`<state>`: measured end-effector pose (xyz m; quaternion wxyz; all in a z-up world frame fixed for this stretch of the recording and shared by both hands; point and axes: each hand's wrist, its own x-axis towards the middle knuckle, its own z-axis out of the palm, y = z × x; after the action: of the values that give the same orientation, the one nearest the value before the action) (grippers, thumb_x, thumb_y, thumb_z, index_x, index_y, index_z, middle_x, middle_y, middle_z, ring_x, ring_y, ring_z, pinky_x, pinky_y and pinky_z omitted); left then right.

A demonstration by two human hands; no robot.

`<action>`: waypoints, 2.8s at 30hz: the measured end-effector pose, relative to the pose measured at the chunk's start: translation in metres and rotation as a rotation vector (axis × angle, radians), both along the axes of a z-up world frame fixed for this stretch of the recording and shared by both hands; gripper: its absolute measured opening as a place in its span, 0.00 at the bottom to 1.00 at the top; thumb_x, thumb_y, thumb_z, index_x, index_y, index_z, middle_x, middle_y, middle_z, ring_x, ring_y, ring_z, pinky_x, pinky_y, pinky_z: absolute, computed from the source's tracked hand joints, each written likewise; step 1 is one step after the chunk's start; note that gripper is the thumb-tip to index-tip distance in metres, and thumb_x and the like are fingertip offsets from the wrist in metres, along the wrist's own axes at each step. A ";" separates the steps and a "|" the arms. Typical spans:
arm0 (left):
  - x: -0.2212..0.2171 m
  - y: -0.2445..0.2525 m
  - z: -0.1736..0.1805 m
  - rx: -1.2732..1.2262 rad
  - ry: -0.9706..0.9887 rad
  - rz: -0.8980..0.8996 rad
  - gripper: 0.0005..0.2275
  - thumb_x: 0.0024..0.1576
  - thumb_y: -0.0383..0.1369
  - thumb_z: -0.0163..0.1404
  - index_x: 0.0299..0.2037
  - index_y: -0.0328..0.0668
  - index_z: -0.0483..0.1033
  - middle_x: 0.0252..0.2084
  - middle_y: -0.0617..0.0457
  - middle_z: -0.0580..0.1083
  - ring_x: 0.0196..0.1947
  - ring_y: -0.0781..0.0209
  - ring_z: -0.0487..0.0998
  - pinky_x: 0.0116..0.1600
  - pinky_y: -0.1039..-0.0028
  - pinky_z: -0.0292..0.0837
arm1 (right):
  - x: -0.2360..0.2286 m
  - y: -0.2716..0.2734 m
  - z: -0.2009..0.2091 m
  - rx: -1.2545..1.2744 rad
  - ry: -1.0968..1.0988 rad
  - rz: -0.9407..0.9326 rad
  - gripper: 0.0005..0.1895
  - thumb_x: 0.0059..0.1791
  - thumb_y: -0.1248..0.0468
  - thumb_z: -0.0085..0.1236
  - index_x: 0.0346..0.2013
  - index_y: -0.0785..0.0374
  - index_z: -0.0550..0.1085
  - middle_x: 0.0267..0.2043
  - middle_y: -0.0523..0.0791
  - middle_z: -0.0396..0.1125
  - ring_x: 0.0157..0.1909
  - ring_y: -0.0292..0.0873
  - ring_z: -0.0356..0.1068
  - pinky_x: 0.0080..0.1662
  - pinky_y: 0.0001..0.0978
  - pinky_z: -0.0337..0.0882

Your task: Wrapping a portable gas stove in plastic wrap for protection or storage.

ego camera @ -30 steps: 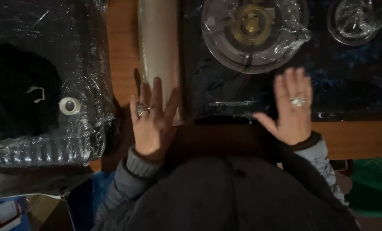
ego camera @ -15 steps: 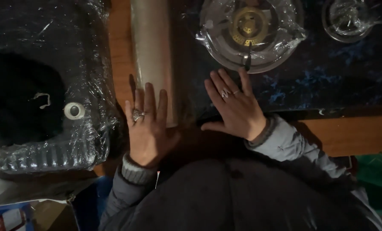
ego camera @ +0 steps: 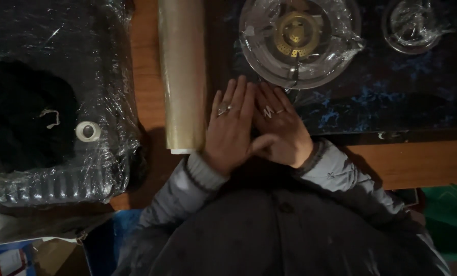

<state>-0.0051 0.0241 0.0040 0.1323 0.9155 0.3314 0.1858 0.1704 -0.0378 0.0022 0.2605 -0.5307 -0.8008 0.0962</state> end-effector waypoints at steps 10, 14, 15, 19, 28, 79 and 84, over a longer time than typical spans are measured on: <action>0.021 0.013 -0.004 -0.006 -0.002 0.109 0.45 0.60 0.66 0.37 0.74 0.29 0.56 0.77 0.35 0.57 0.78 0.34 0.55 0.75 0.41 0.49 | 0.002 -0.006 -0.025 -0.004 -0.140 -0.010 0.41 0.53 0.43 0.52 0.70 0.73 0.67 0.76 0.61 0.53 0.79 0.61 0.46 0.76 0.54 0.44; 0.026 0.013 -0.005 -0.004 -0.021 0.136 0.38 0.65 0.59 0.39 0.74 0.31 0.57 0.77 0.37 0.57 0.78 0.34 0.55 0.75 0.43 0.51 | 0.011 -0.019 -0.039 0.133 -0.121 0.028 0.35 0.52 0.44 0.53 0.61 0.72 0.73 0.68 0.62 0.60 0.74 0.62 0.54 0.72 0.55 0.52; 0.028 0.013 -0.006 0.003 -0.030 0.150 0.35 0.67 0.55 0.40 0.74 0.31 0.58 0.77 0.37 0.57 0.77 0.33 0.56 0.76 0.45 0.53 | 0.013 -0.022 -0.040 0.173 -0.157 0.027 0.32 0.54 0.47 0.55 0.60 0.71 0.73 0.67 0.59 0.63 0.73 0.61 0.57 0.72 0.54 0.56; 0.033 0.013 -0.008 0.045 -0.045 0.177 0.28 0.69 0.46 0.44 0.73 0.32 0.59 0.76 0.36 0.58 0.76 0.32 0.57 0.75 0.50 0.57 | 0.021 -0.028 -0.027 0.160 -0.134 0.062 0.28 0.48 0.54 0.62 0.56 0.70 0.75 0.65 0.57 0.67 0.69 0.58 0.63 0.67 0.54 0.64; 0.021 0.010 -0.005 0.030 0.078 0.136 0.31 0.62 0.40 0.54 0.72 0.30 0.59 0.76 0.37 0.57 0.75 0.34 0.55 0.74 0.50 0.56 | 0.035 -0.050 -0.021 0.237 -0.076 0.116 0.20 0.47 0.61 0.67 0.53 0.64 0.78 0.61 0.50 0.71 0.66 0.54 0.68 0.65 0.50 0.69; -0.003 -0.037 0.006 0.044 0.188 -0.084 0.41 0.55 0.50 0.59 0.74 0.35 0.56 0.77 0.41 0.53 0.76 0.43 0.54 0.76 0.46 0.46 | 0.104 -0.052 0.006 0.009 -0.064 -0.347 0.35 0.42 0.54 0.69 0.63 0.62 0.74 0.70 0.51 0.65 0.73 0.58 0.61 0.71 0.58 0.59; -0.002 -0.039 0.003 0.045 0.194 -0.067 0.42 0.54 0.51 0.59 0.74 0.36 0.55 0.77 0.42 0.53 0.76 0.43 0.54 0.76 0.46 0.46 | 0.125 -0.051 0.007 0.001 -0.061 -0.384 0.34 0.46 0.55 0.67 0.66 0.63 0.74 0.71 0.52 0.65 0.73 0.60 0.62 0.71 0.59 0.59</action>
<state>-0.0067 -0.0144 0.0068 0.0852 0.9424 0.3077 0.0991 0.2953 -0.0890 0.0095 0.2501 -0.6763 -0.6923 0.0283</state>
